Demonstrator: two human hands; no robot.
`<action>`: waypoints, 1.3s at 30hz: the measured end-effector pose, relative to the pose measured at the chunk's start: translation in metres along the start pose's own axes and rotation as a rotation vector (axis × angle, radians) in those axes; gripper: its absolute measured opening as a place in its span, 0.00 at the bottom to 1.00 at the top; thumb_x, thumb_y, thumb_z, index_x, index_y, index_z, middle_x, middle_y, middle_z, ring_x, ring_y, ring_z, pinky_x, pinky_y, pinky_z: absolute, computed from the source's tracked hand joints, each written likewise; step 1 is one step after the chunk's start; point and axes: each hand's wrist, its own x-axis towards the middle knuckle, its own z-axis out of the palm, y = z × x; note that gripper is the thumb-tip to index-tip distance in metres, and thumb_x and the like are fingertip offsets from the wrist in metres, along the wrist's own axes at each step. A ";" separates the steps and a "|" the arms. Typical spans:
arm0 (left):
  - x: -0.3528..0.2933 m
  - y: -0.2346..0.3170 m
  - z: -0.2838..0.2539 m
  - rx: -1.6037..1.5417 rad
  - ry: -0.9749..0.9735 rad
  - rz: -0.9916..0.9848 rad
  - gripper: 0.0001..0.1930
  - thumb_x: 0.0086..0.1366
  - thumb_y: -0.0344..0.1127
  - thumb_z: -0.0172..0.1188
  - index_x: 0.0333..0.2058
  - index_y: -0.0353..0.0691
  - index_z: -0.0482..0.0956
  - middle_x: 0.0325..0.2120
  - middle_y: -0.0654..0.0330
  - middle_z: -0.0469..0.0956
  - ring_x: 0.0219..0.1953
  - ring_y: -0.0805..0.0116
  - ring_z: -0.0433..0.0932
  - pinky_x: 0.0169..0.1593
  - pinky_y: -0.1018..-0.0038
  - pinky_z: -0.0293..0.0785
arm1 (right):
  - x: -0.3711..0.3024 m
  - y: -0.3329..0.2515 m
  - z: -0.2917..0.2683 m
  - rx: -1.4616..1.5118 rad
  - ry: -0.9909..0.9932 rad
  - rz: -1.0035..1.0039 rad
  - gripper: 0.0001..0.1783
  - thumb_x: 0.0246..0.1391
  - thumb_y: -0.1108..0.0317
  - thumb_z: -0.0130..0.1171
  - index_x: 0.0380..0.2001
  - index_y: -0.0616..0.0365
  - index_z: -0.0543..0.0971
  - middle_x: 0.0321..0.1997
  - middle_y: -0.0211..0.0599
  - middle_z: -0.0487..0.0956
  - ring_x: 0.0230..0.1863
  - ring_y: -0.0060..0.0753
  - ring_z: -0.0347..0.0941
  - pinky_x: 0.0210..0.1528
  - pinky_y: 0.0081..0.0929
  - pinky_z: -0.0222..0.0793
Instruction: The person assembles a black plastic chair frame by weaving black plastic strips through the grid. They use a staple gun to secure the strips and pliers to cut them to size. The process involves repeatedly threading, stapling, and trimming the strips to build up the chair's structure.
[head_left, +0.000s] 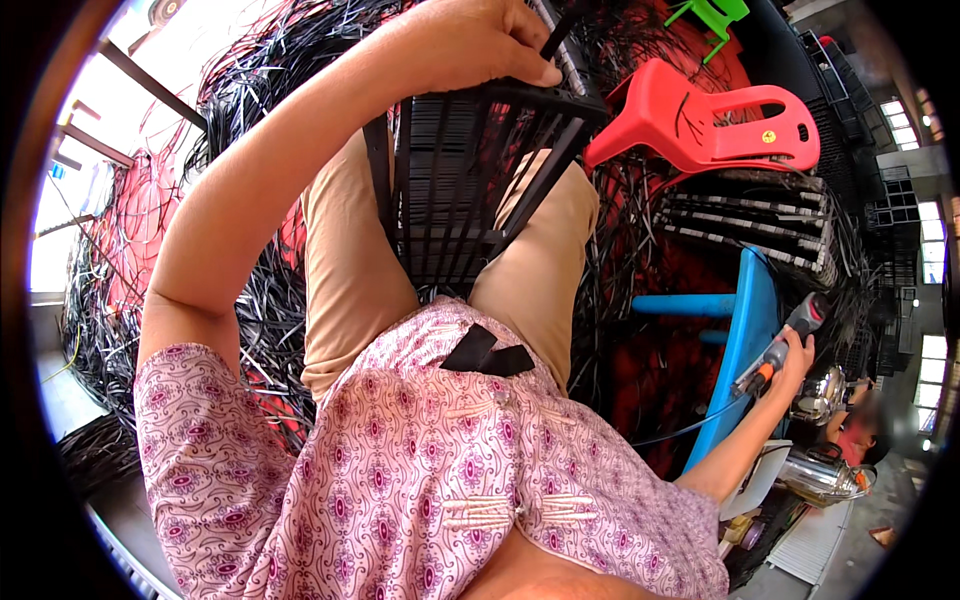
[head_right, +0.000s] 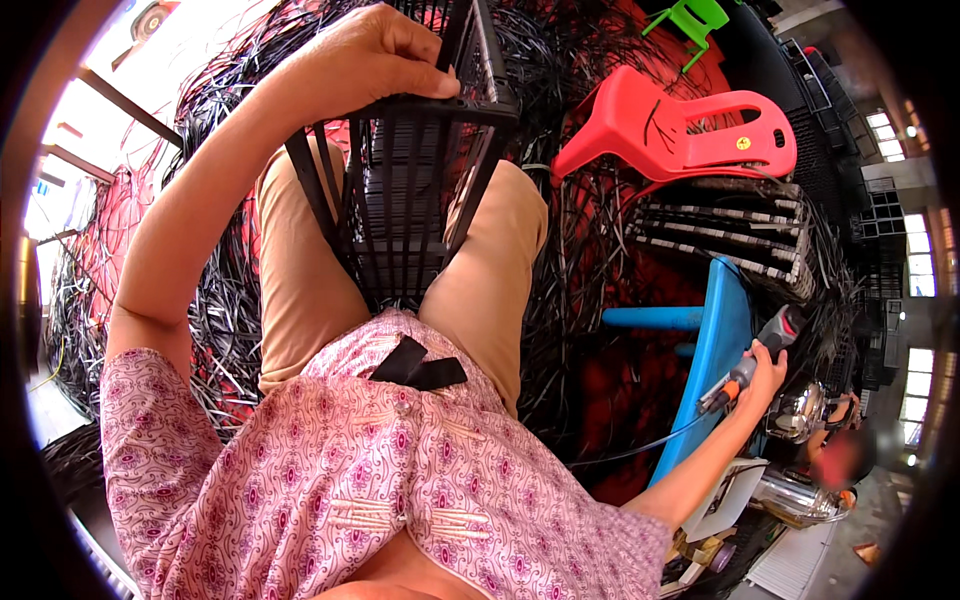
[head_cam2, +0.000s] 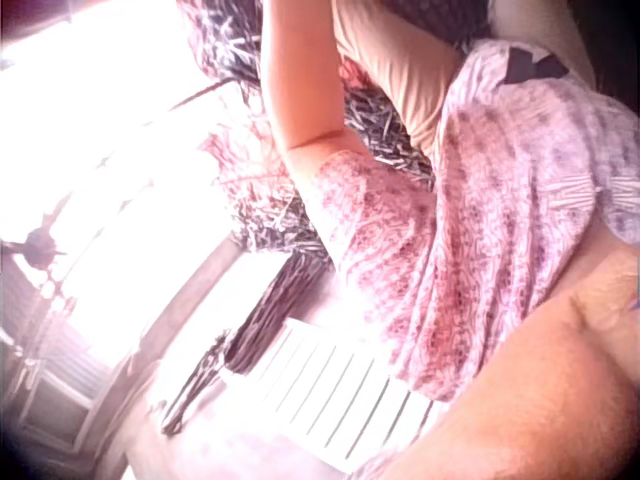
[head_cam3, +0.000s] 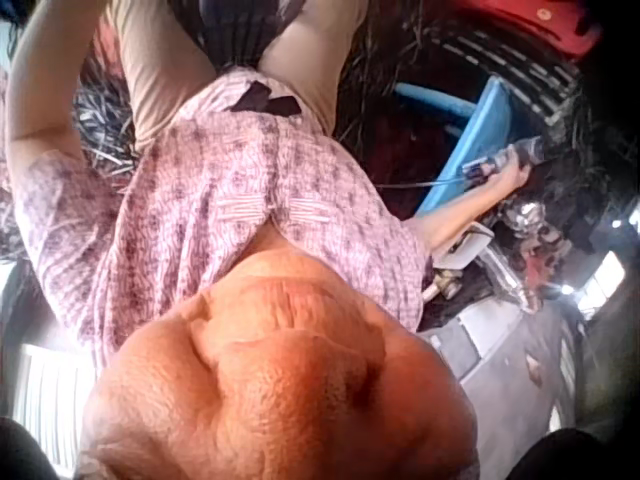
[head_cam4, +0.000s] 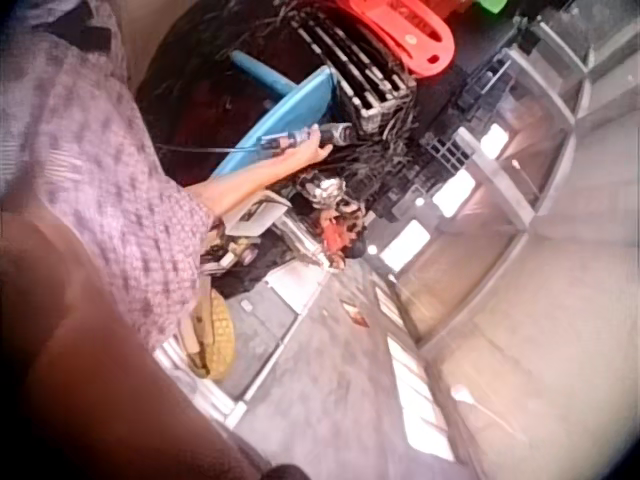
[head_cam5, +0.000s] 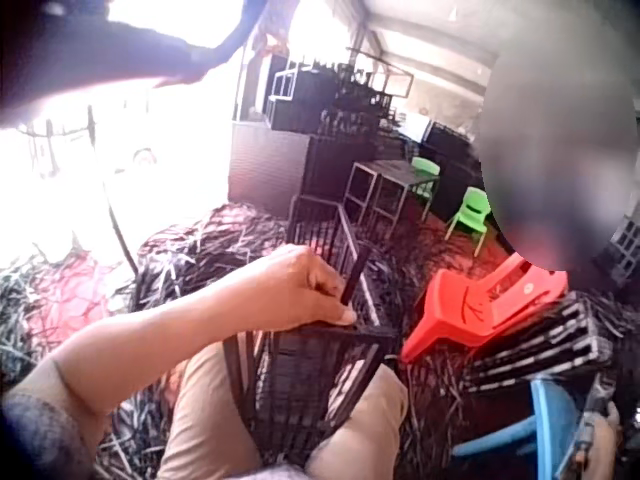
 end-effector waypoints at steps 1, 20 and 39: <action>0.001 0.003 -0.007 -0.007 -0.070 0.032 0.17 0.58 0.42 0.69 0.21 0.33 0.78 0.14 0.52 0.71 0.19 0.63 0.72 0.29 0.62 0.67 | -0.036 -0.020 -0.005 0.042 -0.013 -0.078 0.52 0.51 0.76 0.68 0.73 0.67 0.49 0.33 0.37 0.78 0.29 0.29 0.74 0.35 0.26 0.72; 0.001 -0.021 0.014 -0.066 0.058 0.029 0.17 0.57 0.46 0.71 0.24 0.35 0.83 0.16 0.54 0.75 0.20 0.66 0.73 0.29 0.64 0.69 | -0.288 -0.163 0.212 -0.223 -0.514 -1.506 0.36 0.42 0.73 0.72 0.57 0.67 0.74 0.39 0.44 0.85 0.33 0.41 0.84 0.37 0.32 0.81; 0.002 -0.022 0.014 -0.089 0.051 0.033 0.17 0.56 0.43 0.71 0.23 0.33 0.80 0.15 0.51 0.72 0.18 0.63 0.71 0.28 0.63 0.68 | -0.291 -0.186 0.233 -0.364 -0.717 -1.492 0.37 0.45 0.71 0.71 0.60 0.66 0.72 0.49 0.51 0.83 0.45 0.49 0.84 0.46 0.36 0.81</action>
